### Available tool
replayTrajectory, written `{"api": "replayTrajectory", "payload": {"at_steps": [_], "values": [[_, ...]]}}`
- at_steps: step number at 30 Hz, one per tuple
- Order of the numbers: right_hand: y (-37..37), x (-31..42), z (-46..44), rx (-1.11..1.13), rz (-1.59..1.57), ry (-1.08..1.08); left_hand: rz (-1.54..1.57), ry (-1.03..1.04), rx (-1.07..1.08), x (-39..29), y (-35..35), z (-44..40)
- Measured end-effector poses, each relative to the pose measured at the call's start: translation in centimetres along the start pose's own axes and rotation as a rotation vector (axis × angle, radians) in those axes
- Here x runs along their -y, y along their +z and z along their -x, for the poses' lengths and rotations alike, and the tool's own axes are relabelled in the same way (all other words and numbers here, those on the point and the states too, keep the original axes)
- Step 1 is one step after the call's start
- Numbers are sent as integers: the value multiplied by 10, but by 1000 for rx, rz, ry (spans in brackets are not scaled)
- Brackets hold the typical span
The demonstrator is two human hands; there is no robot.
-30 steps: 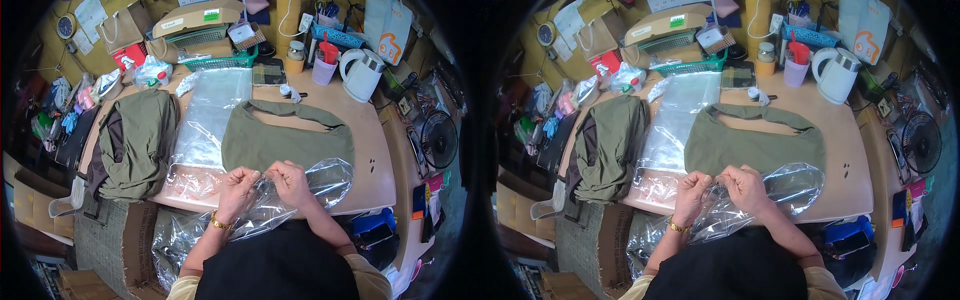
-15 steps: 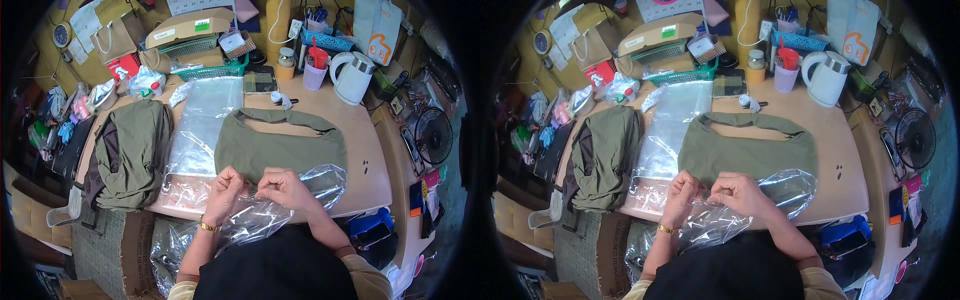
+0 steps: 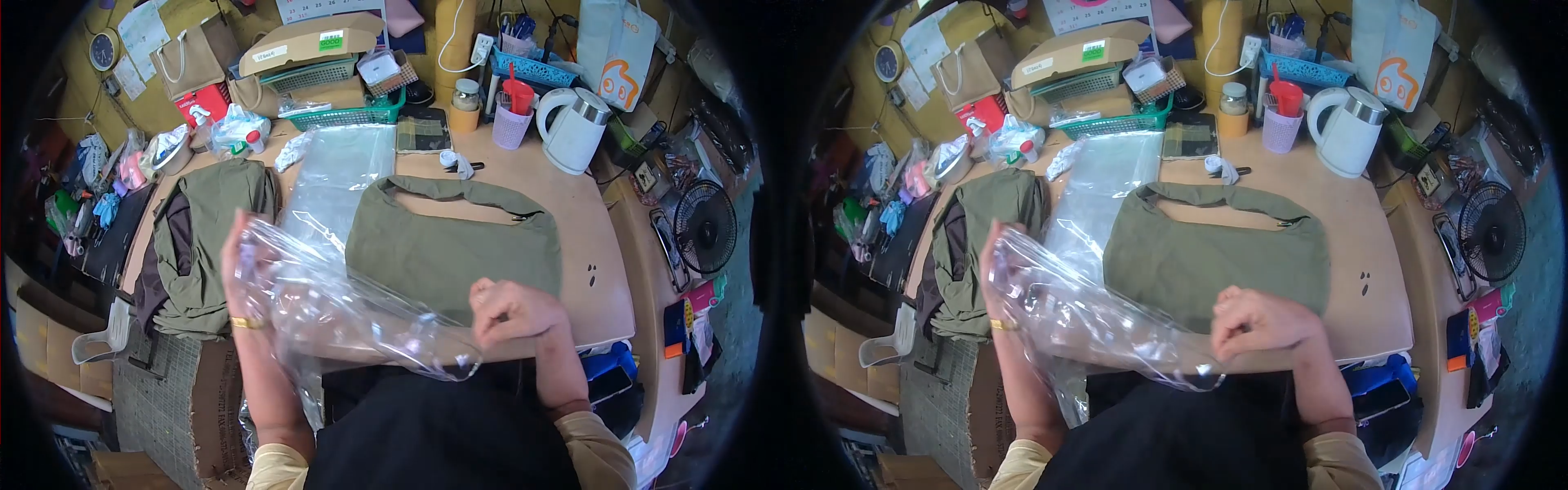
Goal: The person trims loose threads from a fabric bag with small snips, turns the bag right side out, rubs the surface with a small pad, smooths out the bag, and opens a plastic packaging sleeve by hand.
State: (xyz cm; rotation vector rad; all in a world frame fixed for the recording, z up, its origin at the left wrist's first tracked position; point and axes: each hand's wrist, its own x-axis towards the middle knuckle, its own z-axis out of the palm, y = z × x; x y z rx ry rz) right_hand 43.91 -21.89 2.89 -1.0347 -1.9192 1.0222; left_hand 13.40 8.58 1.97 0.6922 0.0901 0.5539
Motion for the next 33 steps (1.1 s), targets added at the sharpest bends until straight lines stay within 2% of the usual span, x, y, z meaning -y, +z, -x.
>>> {"api": "replayTrajectory", "payload": {"at_steps": [1,3,4,6,7,9,11,13,15,16,17,18,19,20,21,22,24,25,26,28,29,30,32,33], "values": [[-3,-1,9,2,-2,-3,-2,2,-3,-2,17,-2],[-7,-5,28,-56,-136,-145,-127,445,-660,-6,51,0],[-10,-9,43,-53,-139,-145,-127,446,-664,-11,49,4],[-14,-17,71,-655,-58,282,-189,355,-396,-18,41,19],[-16,-16,65,-653,-57,282,-308,401,-610,4,70,17],[-14,-9,35,-1009,247,286,-1038,273,23,19,55,4],[10,13,-24,-957,-78,-52,-1363,187,38,63,100,-4],[41,11,-67,-809,-269,-178,-1502,216,30,86,133,-7],[59,8,-77,-611,-738,-7,-1430,207,-22,83,128,-11],[56,10,-76,-613,-736,-10,-1358,191,-79,77,124,-12],[52,14,-73,-358,-683,132,-1265,152,-84,62,122,-12],[49,16,-70,-102,-621,268,-1159,203,-136,51,117,-13],[51,6,-67,-99,-620,266,-1153,294,-185,40,106,-17],[57,-12,-63,161,-430,154,-1144,385,-234,31,95,-19],[61,-15,-64,413,-235,40,-1140,358,-235,22,90,-18],[65,-15,-63,411,-237,38,-1137,329,-234,15,86,-17],[70,-5,-67,-401,-17,-17,-1244,290,-191,20,89,-14],[63,0,-74,-581,-79,-27,-1313,241,-61,33,98,-12],[63,-5,-82,-583,-82,-19,-1375,193,70,48,109,-10],[64,-18,-101,-717,-675,-170,-1567,143,33,66,134,-8],[68,-11,-100,-669,-821,-69,-1602,186,-14,71,132,-11],[68,-6,-97,-670,-818,-71,-1602,188,-12,72,127,-14],[71,2,-91,-207,-976,161,-1487,321,-120,68,117,-21],[75,4,-89,-87,-829,164,-1444,278,-146,62,116,-22]]}}
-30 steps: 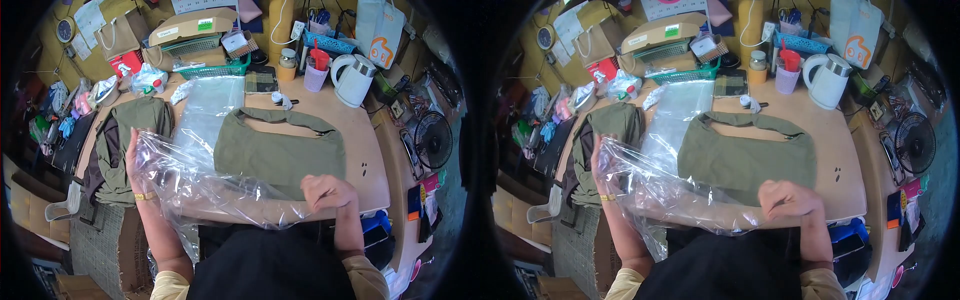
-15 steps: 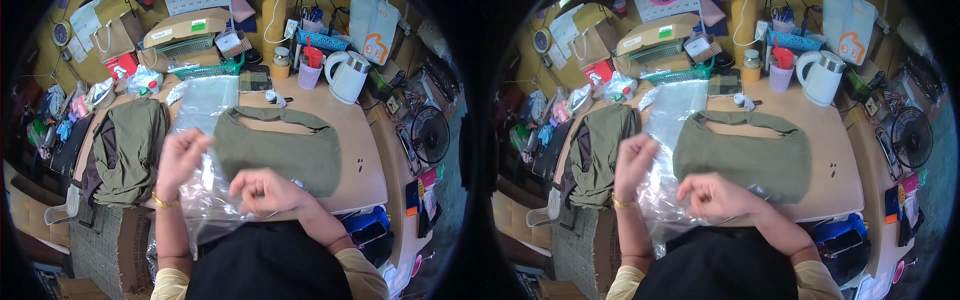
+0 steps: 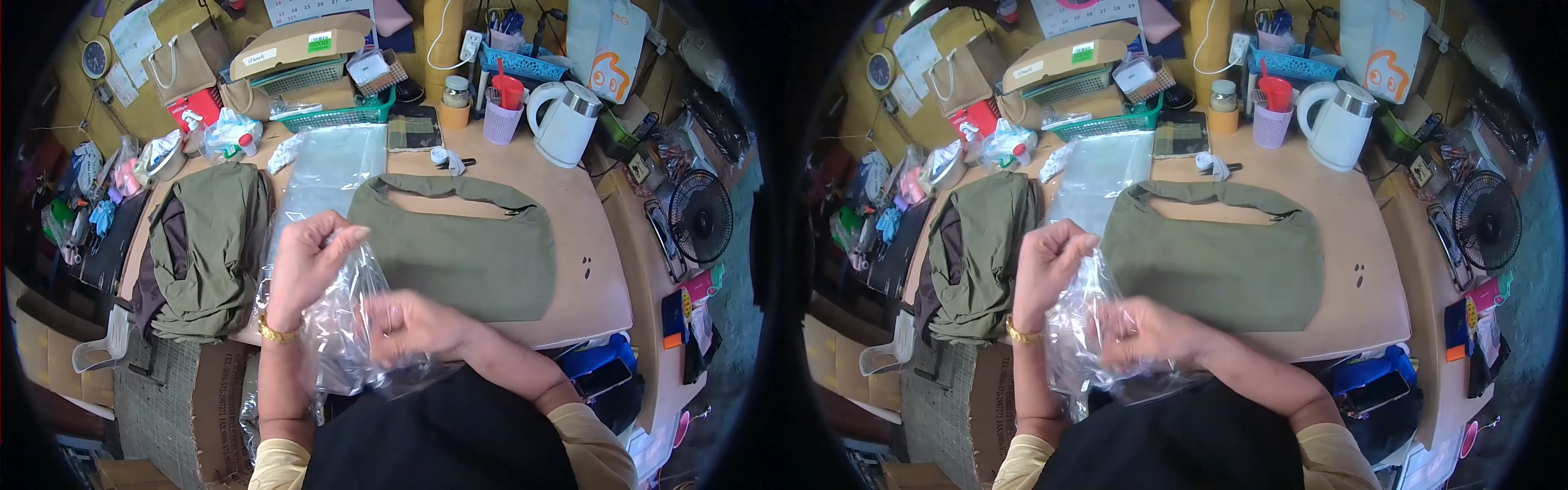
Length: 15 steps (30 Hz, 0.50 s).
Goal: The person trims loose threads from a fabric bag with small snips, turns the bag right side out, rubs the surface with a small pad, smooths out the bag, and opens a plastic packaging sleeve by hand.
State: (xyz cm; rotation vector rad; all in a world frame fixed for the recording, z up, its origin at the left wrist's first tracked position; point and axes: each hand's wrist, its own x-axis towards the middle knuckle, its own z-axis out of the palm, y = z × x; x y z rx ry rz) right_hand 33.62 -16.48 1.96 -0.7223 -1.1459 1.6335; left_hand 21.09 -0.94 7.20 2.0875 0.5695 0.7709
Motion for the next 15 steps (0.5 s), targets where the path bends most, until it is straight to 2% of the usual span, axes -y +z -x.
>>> {"api": "replayTrajectory", "payload": {"at_steps": [1,2,3,4,5,7,9,11,13,14,15], "values": [[4,-3,2,96,155,40,46,-18,-13,4,-5,-2],[4,-8,4,95,153,40,110,0,-63,9,-13,-5],[2,-14,7,258,215,3,173,17,-112,16,-23,-9],[-2,-18,11,420,276,-38,212,108,-230,36,-36,-20],[-7,-20,16,419,273,-40,250,199,-350,56,-51,-29],[-23,-18,36,575,527,-137,494,-6,-479,64,-81,-30],[-45,-12,61,563,456,-151,548,-19,-434,92,-113,-27],[-52,4,97,16,179,-245,600,-36,-386,102,-116,-21],[-104,4,124,-302,-233,-597,832,-137,-316,103,-102,-6],[-108,11,127,-426,-268,-681,689,-38,-114,110,-99,-4],[-108,19,128,-549,-302,-761,689,-39,-121,110,-92,-5]]}}
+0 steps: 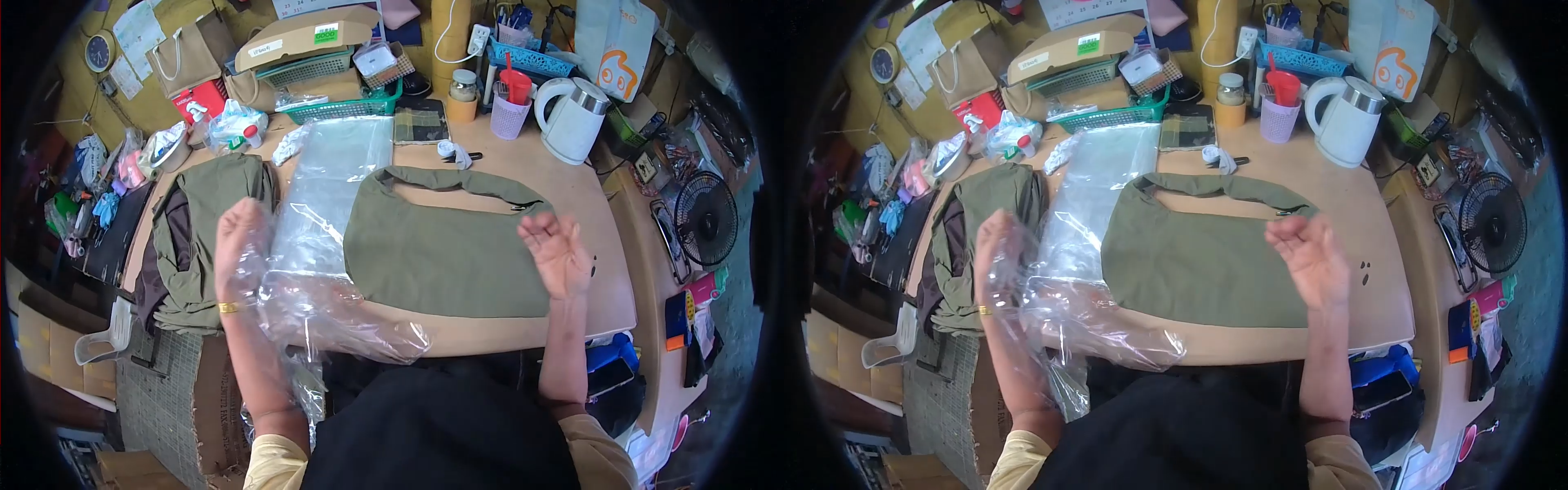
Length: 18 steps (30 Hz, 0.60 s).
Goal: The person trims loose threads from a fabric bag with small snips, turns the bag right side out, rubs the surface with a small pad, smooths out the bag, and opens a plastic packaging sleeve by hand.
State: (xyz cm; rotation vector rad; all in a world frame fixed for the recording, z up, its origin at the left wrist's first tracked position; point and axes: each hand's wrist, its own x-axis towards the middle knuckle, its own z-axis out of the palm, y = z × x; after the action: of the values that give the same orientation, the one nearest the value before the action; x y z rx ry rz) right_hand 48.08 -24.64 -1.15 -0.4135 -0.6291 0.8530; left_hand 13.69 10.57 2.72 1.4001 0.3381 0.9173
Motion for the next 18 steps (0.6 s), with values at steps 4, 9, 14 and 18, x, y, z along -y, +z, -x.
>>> {"api": "replayTrajectory", "payload": {"at_steps": [4,9,14,18], "values": [[67,-77,-25,149,282,111,-398,-4,221,2,82,4],[114,-172,-33,103,189,207,-555,5,277,-8,139,5],[111,-154,-2,418,259,745,-493,54,-58,11,81,-19],[72,-100,4,949,663,639,-362,86,-195,14,14,-23]]}}
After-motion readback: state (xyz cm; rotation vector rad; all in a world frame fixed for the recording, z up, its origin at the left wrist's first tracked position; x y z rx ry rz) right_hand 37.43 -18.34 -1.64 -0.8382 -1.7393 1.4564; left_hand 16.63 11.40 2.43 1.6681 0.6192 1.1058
